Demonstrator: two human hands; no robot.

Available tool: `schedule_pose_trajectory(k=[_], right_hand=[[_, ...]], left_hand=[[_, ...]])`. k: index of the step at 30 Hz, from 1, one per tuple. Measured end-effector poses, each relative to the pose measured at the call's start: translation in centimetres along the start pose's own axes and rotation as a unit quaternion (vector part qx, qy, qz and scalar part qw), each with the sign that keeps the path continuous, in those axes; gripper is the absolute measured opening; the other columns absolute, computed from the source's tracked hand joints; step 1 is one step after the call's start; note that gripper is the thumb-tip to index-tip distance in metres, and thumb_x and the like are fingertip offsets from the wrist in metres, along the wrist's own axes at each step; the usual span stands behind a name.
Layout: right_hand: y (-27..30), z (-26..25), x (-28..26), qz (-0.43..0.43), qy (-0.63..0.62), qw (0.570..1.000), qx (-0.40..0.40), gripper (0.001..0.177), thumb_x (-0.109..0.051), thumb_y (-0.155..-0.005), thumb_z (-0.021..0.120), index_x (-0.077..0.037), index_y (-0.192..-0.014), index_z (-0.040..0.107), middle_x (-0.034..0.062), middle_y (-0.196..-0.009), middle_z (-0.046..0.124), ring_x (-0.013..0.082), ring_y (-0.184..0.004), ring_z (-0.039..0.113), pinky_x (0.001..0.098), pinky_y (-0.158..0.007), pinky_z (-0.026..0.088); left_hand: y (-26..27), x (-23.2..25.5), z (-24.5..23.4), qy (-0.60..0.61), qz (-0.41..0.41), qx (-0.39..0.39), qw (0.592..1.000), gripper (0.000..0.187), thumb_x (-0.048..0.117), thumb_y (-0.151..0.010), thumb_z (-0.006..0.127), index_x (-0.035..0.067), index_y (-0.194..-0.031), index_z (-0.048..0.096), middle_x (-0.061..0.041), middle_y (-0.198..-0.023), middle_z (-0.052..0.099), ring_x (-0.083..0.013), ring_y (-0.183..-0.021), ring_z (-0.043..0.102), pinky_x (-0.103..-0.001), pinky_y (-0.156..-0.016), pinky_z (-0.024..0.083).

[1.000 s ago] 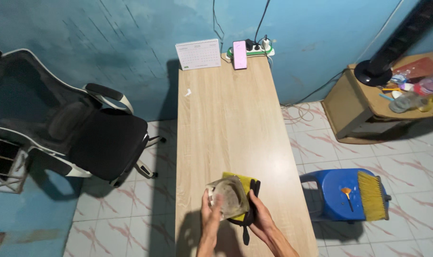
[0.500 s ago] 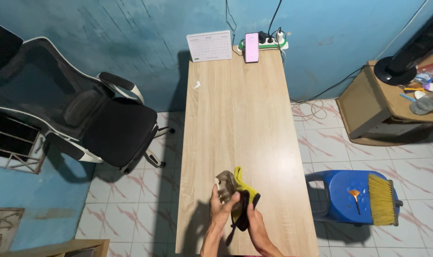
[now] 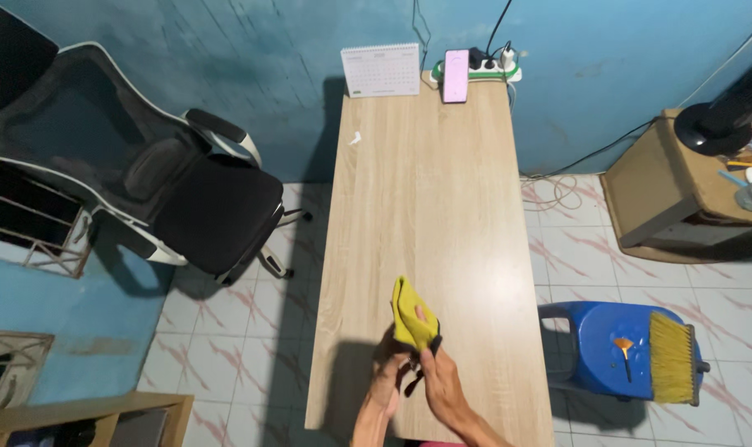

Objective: The person wipes a black camera lens cap with a yellow cloth, then wipes a small white box with the same cloth. They place both items on a nearby shelf. Finally, they pick up a glass ashtray, scrape its contents into a yellow bag on the floor using a small orange scoop, and wipe the ashtray with the cloth.

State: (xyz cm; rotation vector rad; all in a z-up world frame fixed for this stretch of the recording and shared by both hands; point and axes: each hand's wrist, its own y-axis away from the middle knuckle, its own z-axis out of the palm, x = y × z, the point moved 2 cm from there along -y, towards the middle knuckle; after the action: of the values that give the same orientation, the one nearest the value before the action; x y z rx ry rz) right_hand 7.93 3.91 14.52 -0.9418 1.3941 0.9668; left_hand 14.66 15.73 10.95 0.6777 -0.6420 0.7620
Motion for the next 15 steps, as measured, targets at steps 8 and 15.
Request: schedule_pose_trajectory(k=[8, 15], right_hand=[[1.1, 0.8, -2.3, -0.140, -0.010, 0.988, -0.061, 0.072, -0.048, -0.109, 0.030, 0.005, -0.158, 0.031, 0.0217, -0.170, 0.024, 0.0314, -0.155, 0.031, 0.0402, -0.123, 0.025], [-5.4, 0.0, 4.1, 0.208, -0.142, 0.966, -0.055, 0.076, -0.059, -0.110, 0.029, 0.007, -0.116, 0.067, 0.0158, -0.093, 0.068, 0.0224, -0.081, 0.063, 0.0345, -0.069, 0.054]], left_hand=[[1.0, 2.6, 0.0, -0.008, -0.055, 0.025, 0.998, 0.093, 0.039, -0.076, 0.087, 0.005, -0.154, 0.047, -0.011, -0.123, 0.062, -0.0238, -0.113, 0.059, -0.037, -0.094, 0.050], [1.8, 4.2, 2.7, -0.143, -0.032, 0.002, 0.989, 0.112, 0.045, -0.060, 0.090, 0.006, -0.154, 0.040, -0.010, -0.129, 0.064, -0.0215, -0.120, 0.063, -0.035, -0.101, 0.053]])
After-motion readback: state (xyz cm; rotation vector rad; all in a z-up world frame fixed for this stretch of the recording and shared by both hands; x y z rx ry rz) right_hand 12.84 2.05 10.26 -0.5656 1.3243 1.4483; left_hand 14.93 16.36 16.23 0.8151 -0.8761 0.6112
